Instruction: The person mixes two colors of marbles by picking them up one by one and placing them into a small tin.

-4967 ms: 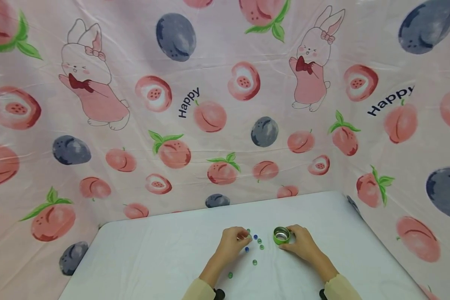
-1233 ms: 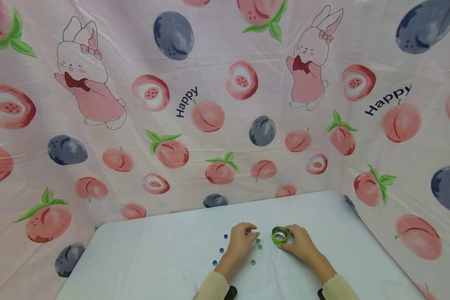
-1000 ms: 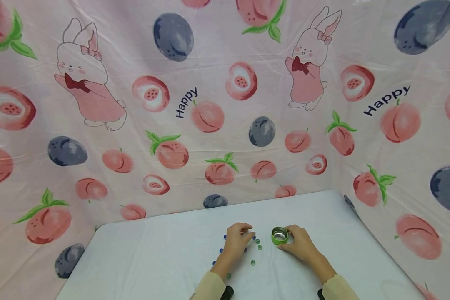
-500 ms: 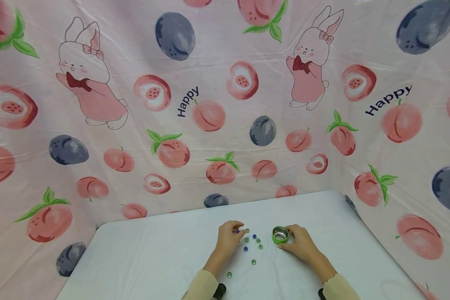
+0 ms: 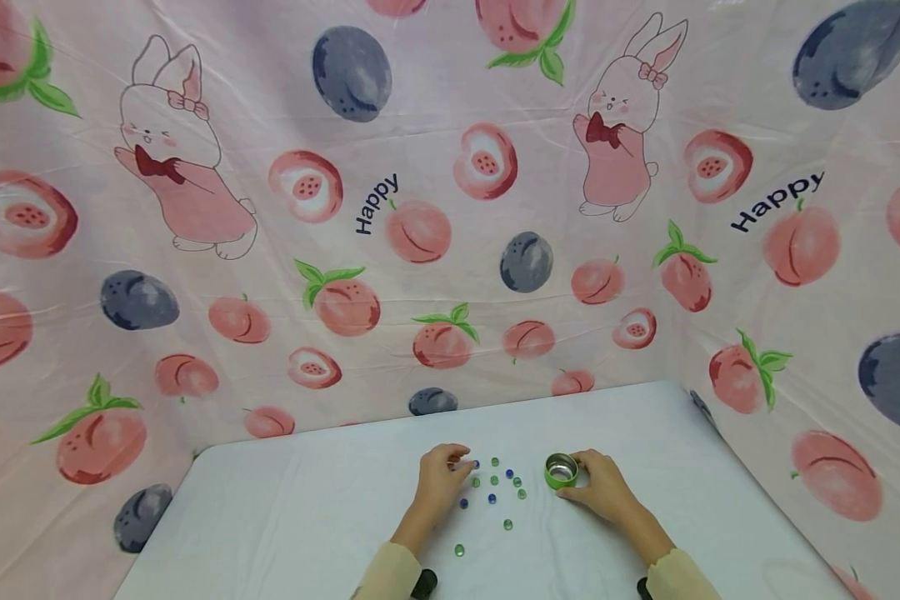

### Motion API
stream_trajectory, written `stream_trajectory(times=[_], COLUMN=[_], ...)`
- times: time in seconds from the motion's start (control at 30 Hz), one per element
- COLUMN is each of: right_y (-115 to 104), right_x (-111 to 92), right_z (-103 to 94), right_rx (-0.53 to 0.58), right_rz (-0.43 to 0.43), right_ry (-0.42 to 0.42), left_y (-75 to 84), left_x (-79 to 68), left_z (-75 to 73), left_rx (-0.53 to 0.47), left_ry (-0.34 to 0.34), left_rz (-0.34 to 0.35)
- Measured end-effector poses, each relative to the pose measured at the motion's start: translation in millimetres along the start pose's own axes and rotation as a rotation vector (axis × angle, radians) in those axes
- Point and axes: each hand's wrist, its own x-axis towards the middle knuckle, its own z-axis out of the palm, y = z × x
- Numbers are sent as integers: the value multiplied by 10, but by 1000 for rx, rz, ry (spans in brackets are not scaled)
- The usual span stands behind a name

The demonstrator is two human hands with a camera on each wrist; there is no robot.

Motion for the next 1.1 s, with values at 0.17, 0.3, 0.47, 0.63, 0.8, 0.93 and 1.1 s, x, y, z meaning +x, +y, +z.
stream_trajectory(times=[0.17, 0.3, 0.47, 0.63, 0.8, 0.93, 1.1], right_y=[-6, -3, 6, -2, -7, -6, 4], right_x=[1, 1, -1, -10, -14, -16, -13], right_z=[1, 5, 15, 11, 0, 0, 5], right_rx=[1, -2, -4, 7, 15, 17, 23], right_rz=[4, 5, 0, -5, -7, -6, -12], right_ry=[-1, -1, 7, 14, 14, 14, 17], left_y=[-70, -125, -177, -250, -304, -317, -332], left_x=[2, -6, -17, -43, -53, -52, -56], left_z=[-54, -92, -133, -146, -144, -147, -141], left_rx=[0, 15, 19, 35, 54, 64, 88], left_ry=[-2, 3, 12, 23, 27, 14, 3], left_rz=[-16, -22, -23, -33, -48, -55, -61])
